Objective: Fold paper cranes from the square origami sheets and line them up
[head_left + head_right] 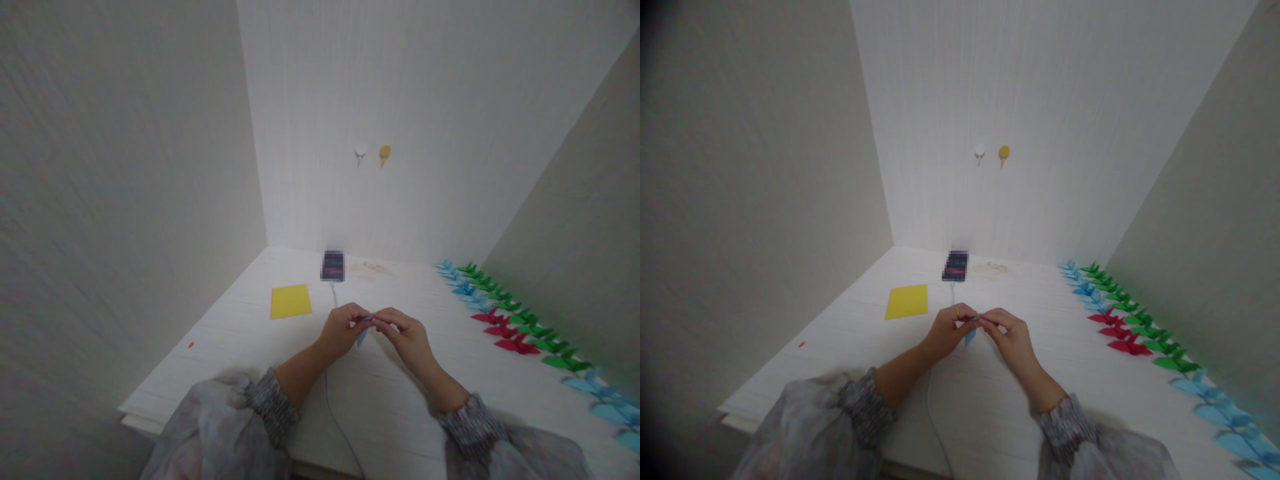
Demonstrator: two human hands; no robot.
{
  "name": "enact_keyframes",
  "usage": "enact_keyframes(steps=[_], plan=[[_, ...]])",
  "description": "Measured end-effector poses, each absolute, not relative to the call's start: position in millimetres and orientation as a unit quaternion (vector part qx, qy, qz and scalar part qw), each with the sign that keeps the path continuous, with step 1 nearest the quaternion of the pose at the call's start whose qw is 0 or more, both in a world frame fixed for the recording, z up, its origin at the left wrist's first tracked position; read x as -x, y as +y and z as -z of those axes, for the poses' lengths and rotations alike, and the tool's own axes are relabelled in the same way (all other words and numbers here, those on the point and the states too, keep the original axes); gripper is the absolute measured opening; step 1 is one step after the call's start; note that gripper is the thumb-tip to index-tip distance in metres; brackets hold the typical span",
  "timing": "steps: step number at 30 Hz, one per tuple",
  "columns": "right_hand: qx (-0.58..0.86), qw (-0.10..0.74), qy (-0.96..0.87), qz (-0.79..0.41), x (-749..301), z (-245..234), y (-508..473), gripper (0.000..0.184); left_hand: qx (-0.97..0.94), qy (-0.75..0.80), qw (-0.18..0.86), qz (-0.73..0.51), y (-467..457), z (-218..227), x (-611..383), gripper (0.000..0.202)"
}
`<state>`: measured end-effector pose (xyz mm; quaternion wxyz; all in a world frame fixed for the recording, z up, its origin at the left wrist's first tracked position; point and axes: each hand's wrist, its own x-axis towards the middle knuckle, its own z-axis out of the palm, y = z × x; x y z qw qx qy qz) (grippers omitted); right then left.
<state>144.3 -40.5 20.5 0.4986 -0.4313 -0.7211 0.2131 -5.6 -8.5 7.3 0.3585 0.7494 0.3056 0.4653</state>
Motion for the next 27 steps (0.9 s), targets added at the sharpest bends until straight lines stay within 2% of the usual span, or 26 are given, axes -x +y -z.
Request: enact_keyframes(steps=[8, 17, 27], plan=[[0.434, 0.5, -0.728, -0.18, -140.5, -20.9, -42.3, 0.012, -0.771, 0.29, 0.316, -0.471, -10.7, -11.7, 7.4, 0.017], [0.441, 0.497, -0.731, -0.157, -144.5, -9.5, -40.7, 0.011, -0.793, 0.286, 0.314, -0.438, -9.3, -7.5, 7.1, 0.015], [0.427, 0.505, -0.704, -0.259, -149.4, -16.1, -38.9, 0.021, -0.706, 0.354, 0.408, -0.458, -6.6, -1.4, 2.0, 0.023]])
